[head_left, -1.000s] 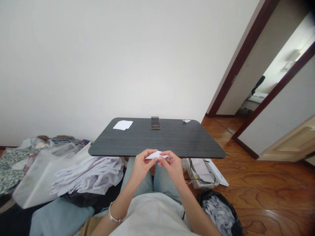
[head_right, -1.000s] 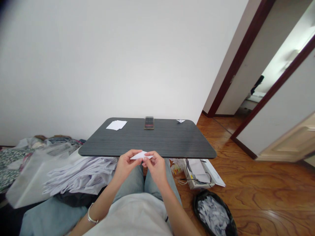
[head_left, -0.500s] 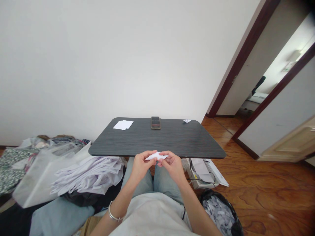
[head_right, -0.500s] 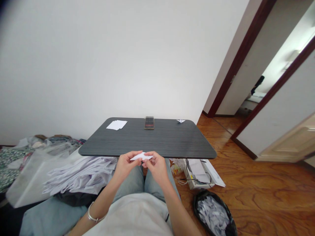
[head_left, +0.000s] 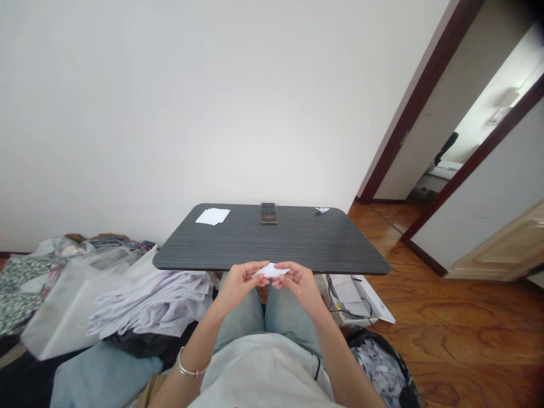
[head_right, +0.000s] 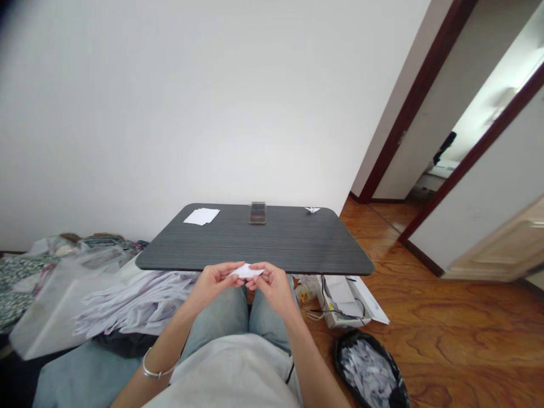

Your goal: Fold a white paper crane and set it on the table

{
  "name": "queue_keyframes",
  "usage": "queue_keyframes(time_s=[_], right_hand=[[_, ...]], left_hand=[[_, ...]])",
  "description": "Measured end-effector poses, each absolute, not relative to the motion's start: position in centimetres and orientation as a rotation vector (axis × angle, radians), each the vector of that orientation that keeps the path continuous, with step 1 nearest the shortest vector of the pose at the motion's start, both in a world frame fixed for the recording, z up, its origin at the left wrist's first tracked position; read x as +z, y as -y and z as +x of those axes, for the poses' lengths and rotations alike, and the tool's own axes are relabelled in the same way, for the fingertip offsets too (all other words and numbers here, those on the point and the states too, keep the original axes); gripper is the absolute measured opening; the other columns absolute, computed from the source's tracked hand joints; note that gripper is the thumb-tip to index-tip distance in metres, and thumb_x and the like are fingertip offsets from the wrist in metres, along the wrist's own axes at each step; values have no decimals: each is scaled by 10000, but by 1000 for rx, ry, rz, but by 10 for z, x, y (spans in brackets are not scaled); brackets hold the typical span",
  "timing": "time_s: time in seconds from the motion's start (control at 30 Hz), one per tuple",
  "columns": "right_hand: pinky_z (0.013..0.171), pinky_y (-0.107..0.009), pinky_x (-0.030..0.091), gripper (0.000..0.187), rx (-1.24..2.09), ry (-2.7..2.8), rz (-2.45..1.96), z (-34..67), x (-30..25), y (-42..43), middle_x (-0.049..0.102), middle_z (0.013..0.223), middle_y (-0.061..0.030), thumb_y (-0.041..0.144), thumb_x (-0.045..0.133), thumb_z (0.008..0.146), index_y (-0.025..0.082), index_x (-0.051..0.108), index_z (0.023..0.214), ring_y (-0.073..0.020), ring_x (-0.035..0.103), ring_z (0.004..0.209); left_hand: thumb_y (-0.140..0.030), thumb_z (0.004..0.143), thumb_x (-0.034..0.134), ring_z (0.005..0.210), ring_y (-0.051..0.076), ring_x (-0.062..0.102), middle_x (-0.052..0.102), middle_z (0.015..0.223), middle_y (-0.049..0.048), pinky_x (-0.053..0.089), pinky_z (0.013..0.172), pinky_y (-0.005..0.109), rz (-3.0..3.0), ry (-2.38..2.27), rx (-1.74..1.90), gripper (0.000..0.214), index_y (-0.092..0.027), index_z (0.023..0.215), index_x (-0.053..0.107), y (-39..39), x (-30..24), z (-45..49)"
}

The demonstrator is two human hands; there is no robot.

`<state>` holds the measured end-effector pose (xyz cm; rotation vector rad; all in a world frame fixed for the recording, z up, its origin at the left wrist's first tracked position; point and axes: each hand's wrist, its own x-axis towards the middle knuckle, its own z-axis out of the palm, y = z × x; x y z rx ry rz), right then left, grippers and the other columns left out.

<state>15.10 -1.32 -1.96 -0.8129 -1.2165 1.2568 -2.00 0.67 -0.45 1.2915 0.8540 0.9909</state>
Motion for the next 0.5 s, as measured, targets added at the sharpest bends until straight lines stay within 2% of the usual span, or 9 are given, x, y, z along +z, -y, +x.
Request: queue_keyframes(time_s=[0.3, 0.5], right_hand=[[576, -263, 538, 221, 1259, 1224, -840, 152, -19, 13, 701, 673, -37, 262, 663, 708, 155, 637, 899, -147, 661, 579], [575, -259, 537, 218, 1258, 1232, -821, 151, -17, 14, 697, 664, -33, 265, 663, 712, 158, 636, 900, -146, 663, 579]], left_hand=[[-306, 702, 684, 899, 233, 656, 688, 1008, 133, 508, 813, 360, 1303, -765, 886, 551, -103, 1194, 538, -6, 2, -30], [-274, 734, 658, 914, 217, 649, 684, 1019, 133, 483, 839, 346, 1322, -702, 844, 555, -119, 1240, 493, -4, 10, -37]])
